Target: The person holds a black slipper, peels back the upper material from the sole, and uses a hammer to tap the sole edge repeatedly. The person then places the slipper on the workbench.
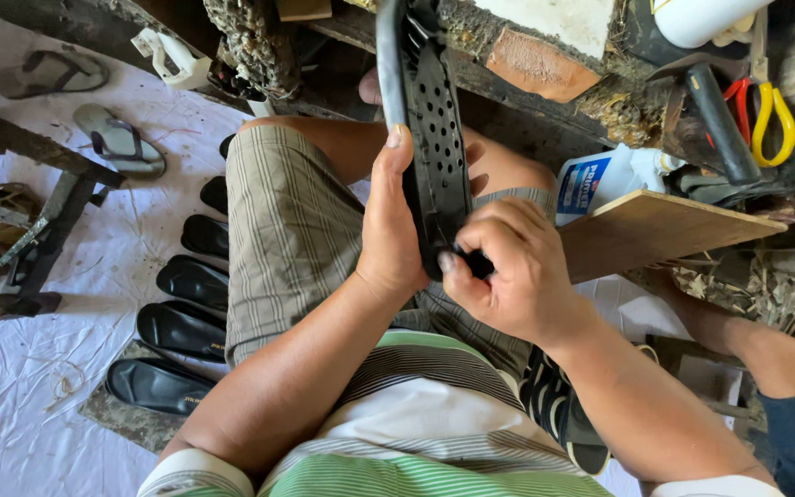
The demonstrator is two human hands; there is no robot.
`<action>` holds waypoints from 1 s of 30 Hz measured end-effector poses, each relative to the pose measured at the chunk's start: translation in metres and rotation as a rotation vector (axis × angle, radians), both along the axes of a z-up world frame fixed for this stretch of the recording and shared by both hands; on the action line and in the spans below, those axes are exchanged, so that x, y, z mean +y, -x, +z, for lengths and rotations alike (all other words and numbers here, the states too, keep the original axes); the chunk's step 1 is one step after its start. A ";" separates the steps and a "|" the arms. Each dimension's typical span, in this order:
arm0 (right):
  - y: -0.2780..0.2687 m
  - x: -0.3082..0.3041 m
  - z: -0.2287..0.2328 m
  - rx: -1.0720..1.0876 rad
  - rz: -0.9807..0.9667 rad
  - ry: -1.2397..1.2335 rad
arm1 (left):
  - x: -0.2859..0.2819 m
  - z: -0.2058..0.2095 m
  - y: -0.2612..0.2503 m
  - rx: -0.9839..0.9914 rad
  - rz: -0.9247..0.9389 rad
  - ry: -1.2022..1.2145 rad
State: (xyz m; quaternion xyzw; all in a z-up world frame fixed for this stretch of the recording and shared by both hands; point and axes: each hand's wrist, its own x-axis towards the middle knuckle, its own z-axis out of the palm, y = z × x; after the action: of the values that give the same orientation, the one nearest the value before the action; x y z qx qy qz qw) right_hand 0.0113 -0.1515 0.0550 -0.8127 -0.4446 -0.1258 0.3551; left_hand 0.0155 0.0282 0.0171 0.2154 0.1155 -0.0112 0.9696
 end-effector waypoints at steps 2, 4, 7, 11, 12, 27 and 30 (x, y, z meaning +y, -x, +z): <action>0.004 -0.002 -0.012 0.007 -0.044 0.025 | -0.001 -0.002 0.007 -0.061 -0.002 -0.019; 0.006 0.000 -0.018 0.519 -0.058 -0.079 | -0.002 0.004 0.022 -0.290 0.216 -0.311; 0.001 0.001 -0.015 0.664 -0.053 -0.047 | 0.001 0.001 0.024 -0.368 0.229 -0.402; 0.001 0.005 0.014 0.624 -0.024 -0.074 | 0.004 0.004 0.025 -0.282 0.207 -0.387; 0.001 0.003 0.016 0.563 -0.011 -0.049 | 0.001 0.000 0.023 -0.257 0.191 -0.318; 0.002 0.008 -0.011 0.259 -0.082 -0.030 | -0.001 0.006 0.024 -0.287 0.195 -0.343; 0.003 0.013 -0.003 0.619 -0.083 -0.062 | 0.005 0.000 0.033 -0.359 0.192 -0.466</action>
State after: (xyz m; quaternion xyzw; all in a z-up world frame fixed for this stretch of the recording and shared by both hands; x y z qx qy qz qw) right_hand 0.0084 -0.1384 0.0522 -0.8186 -0.2776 0.0997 0.4929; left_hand -0.0177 0.0329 0.0167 0.4185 -0.0383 0.1455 0.8957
